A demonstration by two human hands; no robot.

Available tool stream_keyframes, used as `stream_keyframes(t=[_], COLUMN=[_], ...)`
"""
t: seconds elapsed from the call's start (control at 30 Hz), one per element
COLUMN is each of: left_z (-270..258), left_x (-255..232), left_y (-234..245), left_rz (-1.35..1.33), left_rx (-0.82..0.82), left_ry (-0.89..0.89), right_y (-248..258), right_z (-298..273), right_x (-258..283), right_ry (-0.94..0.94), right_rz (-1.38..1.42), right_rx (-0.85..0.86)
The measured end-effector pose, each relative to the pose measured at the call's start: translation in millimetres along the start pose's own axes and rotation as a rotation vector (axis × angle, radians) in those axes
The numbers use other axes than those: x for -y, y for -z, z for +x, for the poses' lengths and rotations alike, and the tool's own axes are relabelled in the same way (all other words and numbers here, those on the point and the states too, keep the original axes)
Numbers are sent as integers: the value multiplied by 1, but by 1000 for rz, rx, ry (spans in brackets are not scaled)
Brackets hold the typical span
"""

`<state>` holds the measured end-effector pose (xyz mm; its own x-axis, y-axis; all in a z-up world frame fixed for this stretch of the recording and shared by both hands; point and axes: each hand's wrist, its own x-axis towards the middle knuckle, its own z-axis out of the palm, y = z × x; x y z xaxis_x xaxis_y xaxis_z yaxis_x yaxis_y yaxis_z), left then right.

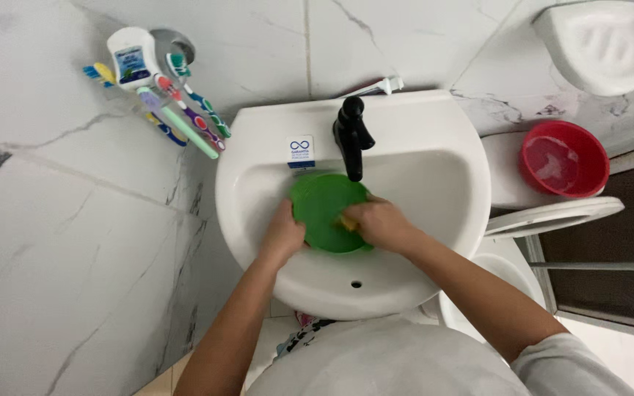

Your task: The person scrubs a green plastic bowl with a yellow sponge under running water in a bathroom sink, then scrubs the inside of a toilet bowl with a purple toilet brush.

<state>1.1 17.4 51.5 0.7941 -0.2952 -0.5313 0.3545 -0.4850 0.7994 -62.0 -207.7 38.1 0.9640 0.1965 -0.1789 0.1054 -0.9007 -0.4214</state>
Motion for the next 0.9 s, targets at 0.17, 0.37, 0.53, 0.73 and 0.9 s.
stream_keyframes(t=[0.17, 0.37, 0.53, 0.73, 0.9], left_z=[18, 36, 32, 34, 39], left_x=[19, 41, 39, 50, 59], left_y=[-16, -26, -16, -17, -19], left_rz=[60, -18, 128, 210, 235], left_rx=[-88, -43, 25, 26, 78], left_ry=[-157, -354, -187, -226, -155], right_y=[47, 101, 202, 220, 226], right_z=[13, 9, 84, 176, 161], right_x=[40, 71, 62, 84, 99], right_ry=[-496, -62, 650, 755, 517], right_rz=[669, 574, -252, -1156, -1542], right_rx=[-21, -14, -785, -145, 282])
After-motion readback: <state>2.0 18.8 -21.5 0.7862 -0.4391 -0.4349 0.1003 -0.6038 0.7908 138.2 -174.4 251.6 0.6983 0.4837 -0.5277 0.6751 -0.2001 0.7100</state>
